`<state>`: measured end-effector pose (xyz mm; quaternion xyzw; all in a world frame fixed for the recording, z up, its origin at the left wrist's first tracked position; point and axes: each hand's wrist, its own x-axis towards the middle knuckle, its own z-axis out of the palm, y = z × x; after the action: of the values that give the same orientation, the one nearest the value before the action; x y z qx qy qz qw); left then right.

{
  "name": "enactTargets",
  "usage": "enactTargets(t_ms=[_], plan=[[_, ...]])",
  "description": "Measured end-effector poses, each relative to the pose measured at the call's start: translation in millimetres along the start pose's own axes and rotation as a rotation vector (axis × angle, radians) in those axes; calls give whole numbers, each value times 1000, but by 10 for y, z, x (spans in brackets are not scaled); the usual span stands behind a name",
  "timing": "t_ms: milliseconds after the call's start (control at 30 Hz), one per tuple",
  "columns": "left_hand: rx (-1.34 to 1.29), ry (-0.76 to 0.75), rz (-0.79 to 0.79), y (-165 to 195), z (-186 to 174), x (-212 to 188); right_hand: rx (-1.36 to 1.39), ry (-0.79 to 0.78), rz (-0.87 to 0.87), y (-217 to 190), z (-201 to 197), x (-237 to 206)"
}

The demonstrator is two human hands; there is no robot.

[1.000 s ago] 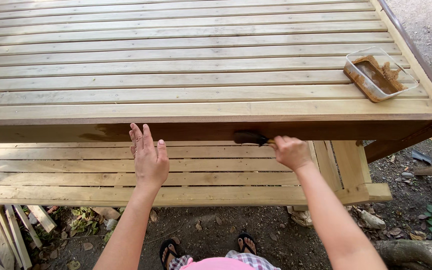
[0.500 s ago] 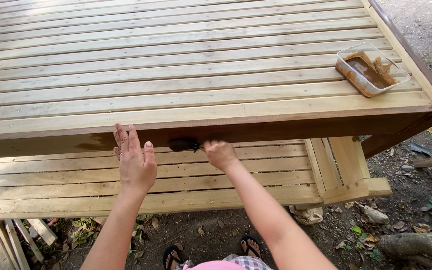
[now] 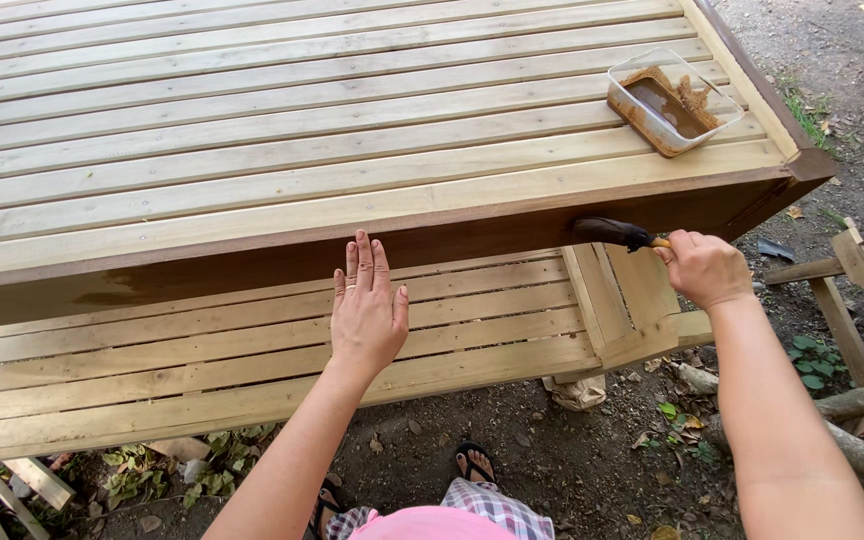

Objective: The person applies brown wood stain with a brush to the side rails and slats of a wooden bench-table structure, dipping the brush into a plastic container of stain and brushing along the wood grain, working along the length of the furniture.

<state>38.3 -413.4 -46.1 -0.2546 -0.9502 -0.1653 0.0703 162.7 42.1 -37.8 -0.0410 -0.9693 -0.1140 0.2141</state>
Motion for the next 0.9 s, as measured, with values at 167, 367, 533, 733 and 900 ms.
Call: enactTargets(t_ms=[167, 367, 533, 733, 900], plan=[[-4, -5, -35, -48, -17, -6, 67, 14, -31, -270, 103, 99], [23, 10, -153, -349, -59, -119, 217, 73, -57, -1151, 268, 358], [-29, 50, -282, -634, -171, -341, 358, 147, -180, -2017, 242, 770], [-36, 150, -498, -1246, -560, -704, 464, -29, -181, -3913, -31, 1405], [-51, 266, -660, -2022, -1013, -1232, 511, -250, -240, -5402, -588, 1892]])
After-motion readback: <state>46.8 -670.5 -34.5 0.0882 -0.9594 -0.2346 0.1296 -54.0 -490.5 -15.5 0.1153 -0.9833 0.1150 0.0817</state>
